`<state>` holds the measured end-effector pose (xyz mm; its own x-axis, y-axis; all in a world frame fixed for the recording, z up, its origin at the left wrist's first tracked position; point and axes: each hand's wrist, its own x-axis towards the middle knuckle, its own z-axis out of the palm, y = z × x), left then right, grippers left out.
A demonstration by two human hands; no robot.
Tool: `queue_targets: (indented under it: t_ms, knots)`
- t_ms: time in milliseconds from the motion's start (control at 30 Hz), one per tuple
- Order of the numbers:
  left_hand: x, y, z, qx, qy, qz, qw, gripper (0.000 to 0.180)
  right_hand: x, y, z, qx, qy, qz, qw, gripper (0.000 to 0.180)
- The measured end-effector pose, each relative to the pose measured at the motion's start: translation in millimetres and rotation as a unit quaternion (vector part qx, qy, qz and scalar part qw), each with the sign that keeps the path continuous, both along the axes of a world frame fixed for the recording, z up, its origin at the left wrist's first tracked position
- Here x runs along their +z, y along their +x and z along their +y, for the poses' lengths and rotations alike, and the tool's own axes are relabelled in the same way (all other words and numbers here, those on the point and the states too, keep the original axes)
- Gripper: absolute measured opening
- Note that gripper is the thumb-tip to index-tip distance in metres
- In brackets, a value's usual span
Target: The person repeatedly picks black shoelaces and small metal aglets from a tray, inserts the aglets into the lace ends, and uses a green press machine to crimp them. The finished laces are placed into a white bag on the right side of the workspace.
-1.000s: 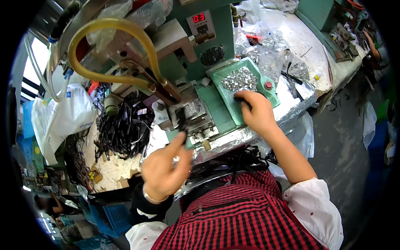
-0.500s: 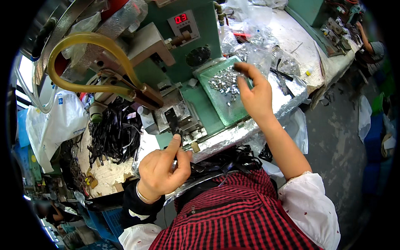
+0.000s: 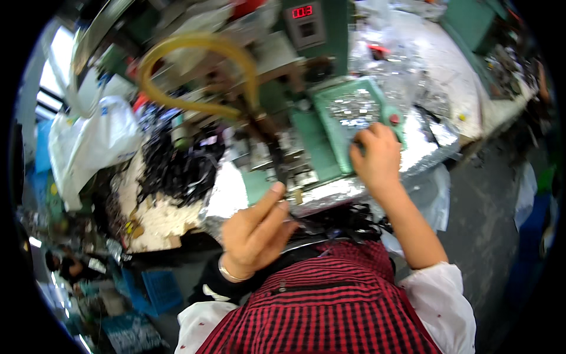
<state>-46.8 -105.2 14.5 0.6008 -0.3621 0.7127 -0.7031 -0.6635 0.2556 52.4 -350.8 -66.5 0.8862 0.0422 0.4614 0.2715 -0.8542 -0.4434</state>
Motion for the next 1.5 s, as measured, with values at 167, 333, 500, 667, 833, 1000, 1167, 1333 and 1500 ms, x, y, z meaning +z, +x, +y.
queue_targets:
  t_ms: [167, 333, 500, 667, 833, 1000, 1167, 1333, 1500]
  knots:
    - [23.2, -44.7, 62.9, 0.140, -0.053, -0.088, 0.985, 0.030, -13.8, -8.4, -15.0, 0.003, 0.148, -0.013, 0.989, 0.017]
    - [50.3, 20.0, 96.8, 0.257, 0.036, -0.081, 0.962, 0.027, 11.9, 13.2, -0.5, 0.049, 0.105, -0.109, 0.987, 0.022]
    - [-57.0, 90.5, 151.9, 0.376, 0.242, 0.033, 0.894, 0.028, 6.6, 18.1, 15.6, 0.038, 0.120, -0.099, 0.987, 0.015]
    - [-84.6, 85.9, 162.8, 0.295, 0.046, 0.076, 0.951, 0.017, -2.1, -21.6, -25.1, -0.048, 0.186, -0.074, 0.979, 0.013]
    - [-49.8, 69.8, 126.8, 0.292, -0.034, 0.014, 0.956, 0.013, 43.1, -23.2, -2.0, 0.089, 0.256, -0.042, 0.962, 0.014]
    - [-56.5, 66.7, 118.0, 0.219, -0.402, 0.137, 0.879, 0.008, 66.2, 15.9, 65.4, 0.202, 0.304, -0.092, 0.927, 0.015]
    - [-68.4, 44.0, 100.3, 0.209, -0.437, 0.165, 0.859, 0.013, 58.6, 0.3, 84.9, 0.157, 0.477, 0.037, 0.864, 0.042]
    - [26.3, 44.4, 55.4, 0.016, -0.379, -0.052, 0.924, 0.014, 73.2, -3.3, 86.5, 0.159, 0.488, 0.062, 0.856, 0.049]
    - [52.4, 57.3, 32.2, 0.126, -0.299, -0.051, 0.945, 0.010, 101.9, -28.1, 93.2, 0.197, 0.551, 0.120, 0.802, 0.055]
